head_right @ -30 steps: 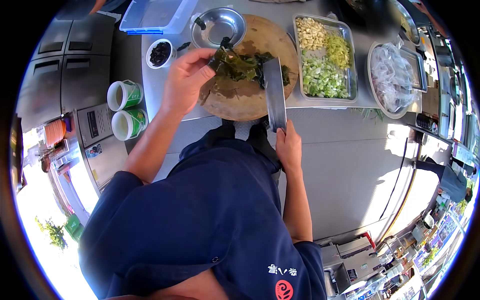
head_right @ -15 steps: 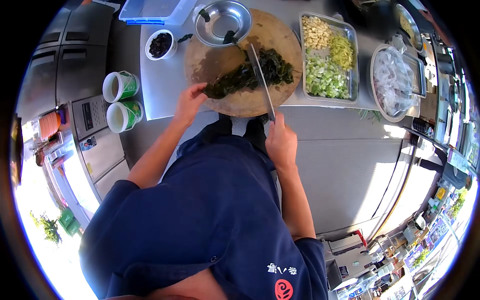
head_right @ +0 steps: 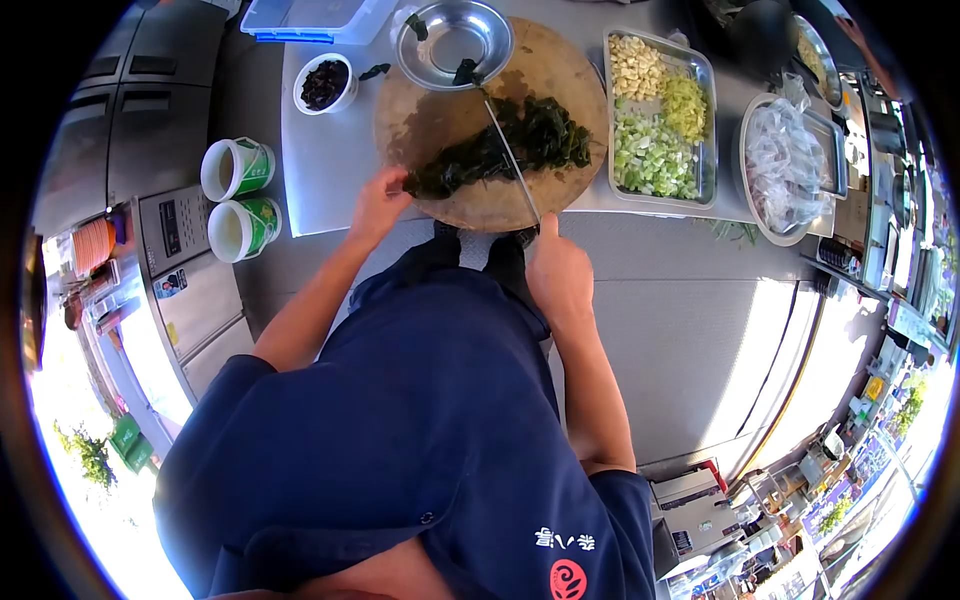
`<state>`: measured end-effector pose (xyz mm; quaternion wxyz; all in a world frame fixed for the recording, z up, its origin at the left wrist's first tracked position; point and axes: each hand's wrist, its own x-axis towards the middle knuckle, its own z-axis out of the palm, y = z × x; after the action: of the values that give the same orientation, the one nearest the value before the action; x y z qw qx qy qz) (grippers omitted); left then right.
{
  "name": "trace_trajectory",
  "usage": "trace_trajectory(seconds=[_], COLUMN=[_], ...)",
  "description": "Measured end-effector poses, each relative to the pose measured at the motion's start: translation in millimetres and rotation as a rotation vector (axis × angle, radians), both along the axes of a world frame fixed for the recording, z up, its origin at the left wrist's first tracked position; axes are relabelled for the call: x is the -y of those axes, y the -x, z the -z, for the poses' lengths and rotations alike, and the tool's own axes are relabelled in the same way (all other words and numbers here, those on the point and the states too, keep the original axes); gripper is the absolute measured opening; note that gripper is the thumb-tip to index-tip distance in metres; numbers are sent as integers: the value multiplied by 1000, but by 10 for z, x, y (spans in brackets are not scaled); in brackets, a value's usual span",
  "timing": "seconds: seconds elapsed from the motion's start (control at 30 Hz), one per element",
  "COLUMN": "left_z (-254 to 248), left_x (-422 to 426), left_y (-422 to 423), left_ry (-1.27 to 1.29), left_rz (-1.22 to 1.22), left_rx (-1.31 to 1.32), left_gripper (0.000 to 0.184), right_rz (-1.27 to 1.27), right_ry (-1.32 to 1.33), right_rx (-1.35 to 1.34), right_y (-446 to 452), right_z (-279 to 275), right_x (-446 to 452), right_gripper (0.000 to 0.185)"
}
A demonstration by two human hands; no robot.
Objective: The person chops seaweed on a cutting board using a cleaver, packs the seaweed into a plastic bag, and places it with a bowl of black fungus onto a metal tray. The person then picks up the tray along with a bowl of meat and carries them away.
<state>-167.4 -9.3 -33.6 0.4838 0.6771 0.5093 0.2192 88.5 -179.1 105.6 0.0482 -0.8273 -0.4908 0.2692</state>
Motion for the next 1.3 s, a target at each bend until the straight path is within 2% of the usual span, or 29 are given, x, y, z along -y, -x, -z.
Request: trace_trajectory(seconds=[0.07, 0.17, 0.23, 0.33, 0.43, 0.57, 0.63, 0.77, 0.9, 0.97, 1.03, 1.17, 1.3], left_z=[7, 4, 14, 16, 49, 62, -16, -113, -355, -581, -751, -1217, -1213], left_x=[7, -9, -4, -7, -35, -33, -30, -30, -125, -138, -164, -228, -322], left_y=[38, 6, 1, -3, 26, 24, 8, -10, -145, -260, -491, -933, -1073], left_ry=[31, 21, 23, 41, 84, 117, 78, 88, 269, 369, 346, 451, 378], left_rz=[5, 15, 9, -10, 13, -12, 25, 30, -11, -24, 41, 135, 175], left_rx=[1, -37, -33, -33, 12, 46, -38, -27, 17, -14, 230, 362, 452], left_gripper=[32, 33, 32, 32, 32, 32, 32, 31, 27, 26, 26, 29, 31], right_rz=[-3, 36, 8, 9, -68, -72, -45, -38, 9, 167, 215, 264, 327], right_ry=[16, -125, -19, 10, -18, -107, -51, -10, -155, -190, -222, -275, -314], right_rx=[3, -97, -111, -85, -27, -96, -150, -129, -231, -237, -255, -266, -336], right_y=[55, 129, 195, 234, 196, 243, 315, 292, -98, -208, -315, -368, -297], right_z=[-86, 113, 362, 299, 1, 158, 463, 498, 596, 540, 510, 518, 495], right_x=[4, 73, 74, 20, -69, 0, 44, 76, 204, 256, 259, 283, 296], right_gripper=[29, 19, 17, 16, 24, 30, 19, 26, 25, 18, 17, 19, 20])
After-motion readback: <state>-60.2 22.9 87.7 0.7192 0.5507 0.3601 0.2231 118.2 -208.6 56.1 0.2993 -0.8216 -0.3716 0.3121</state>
